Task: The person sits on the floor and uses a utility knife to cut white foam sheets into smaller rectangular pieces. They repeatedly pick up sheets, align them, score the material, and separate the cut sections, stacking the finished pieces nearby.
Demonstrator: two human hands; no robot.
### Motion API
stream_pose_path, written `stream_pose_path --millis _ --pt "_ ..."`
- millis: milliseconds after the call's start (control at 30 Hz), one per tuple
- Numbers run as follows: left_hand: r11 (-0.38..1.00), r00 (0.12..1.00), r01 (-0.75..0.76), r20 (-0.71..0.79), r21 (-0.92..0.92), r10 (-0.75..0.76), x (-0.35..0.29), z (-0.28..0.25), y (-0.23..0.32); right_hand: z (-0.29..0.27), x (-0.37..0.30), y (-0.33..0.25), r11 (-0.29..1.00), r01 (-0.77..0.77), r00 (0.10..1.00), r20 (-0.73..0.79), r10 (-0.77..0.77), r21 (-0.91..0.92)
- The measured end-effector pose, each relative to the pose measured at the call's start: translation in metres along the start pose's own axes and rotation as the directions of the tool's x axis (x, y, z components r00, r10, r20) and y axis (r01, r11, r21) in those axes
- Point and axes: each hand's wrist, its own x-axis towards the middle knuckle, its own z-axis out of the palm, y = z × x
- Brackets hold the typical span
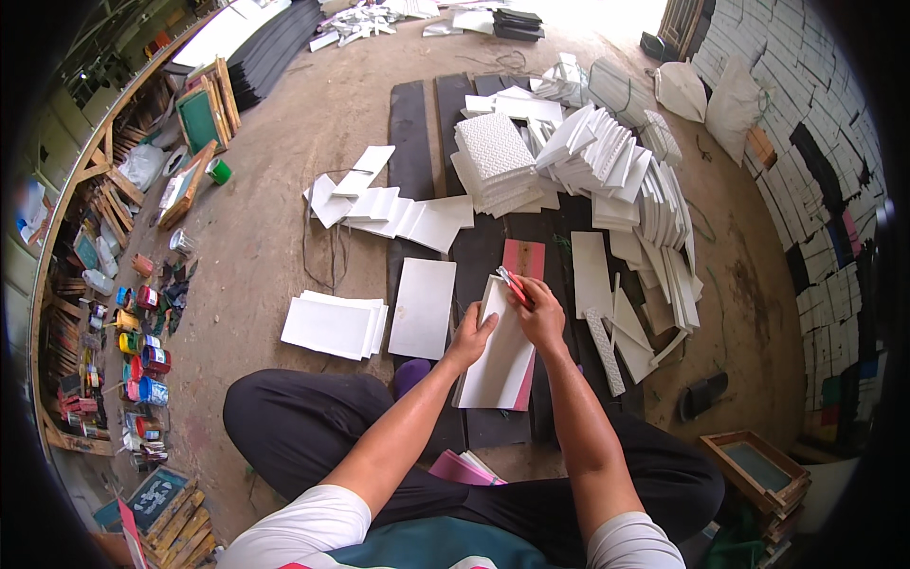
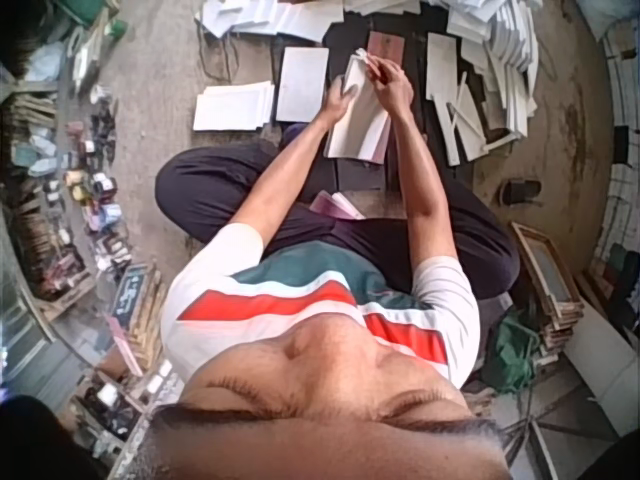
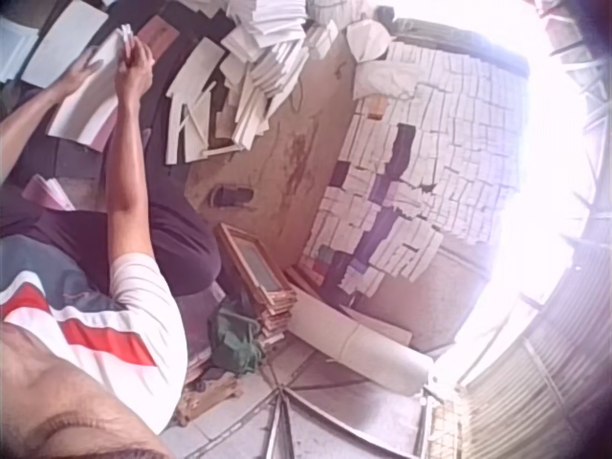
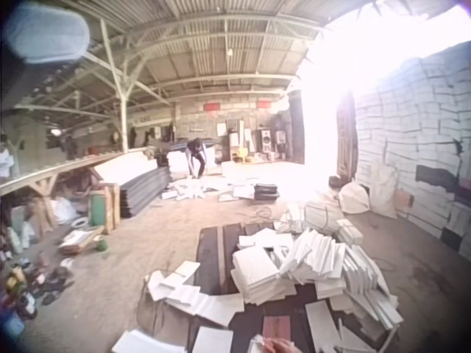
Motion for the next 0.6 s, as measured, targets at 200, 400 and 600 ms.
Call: stream_pose_path --millis 200,400,600 --pt "0.995 0.998 0.062 -0.036 0.079 -0.059 0.002 0.002 0.001 0.000 0.002 0.003 0.999 -0.025 0.999 0.028 0.026 -0.035" --pt "0.997 0.989 0.071 -0.128 -0.032 -0.074 0.013 -0.006 0.005 0.015 0.004 0.013 0.996 -0.085 0.983 -0.167 0.080 -0.025" --pt "0.901 0.933 0.077 -0.288 -0.427 -0.216 0.027 -0.054 0.014 0.034 -0.013 0.059 0.743 -0.247 0.965 0.086 0.249 0.622"
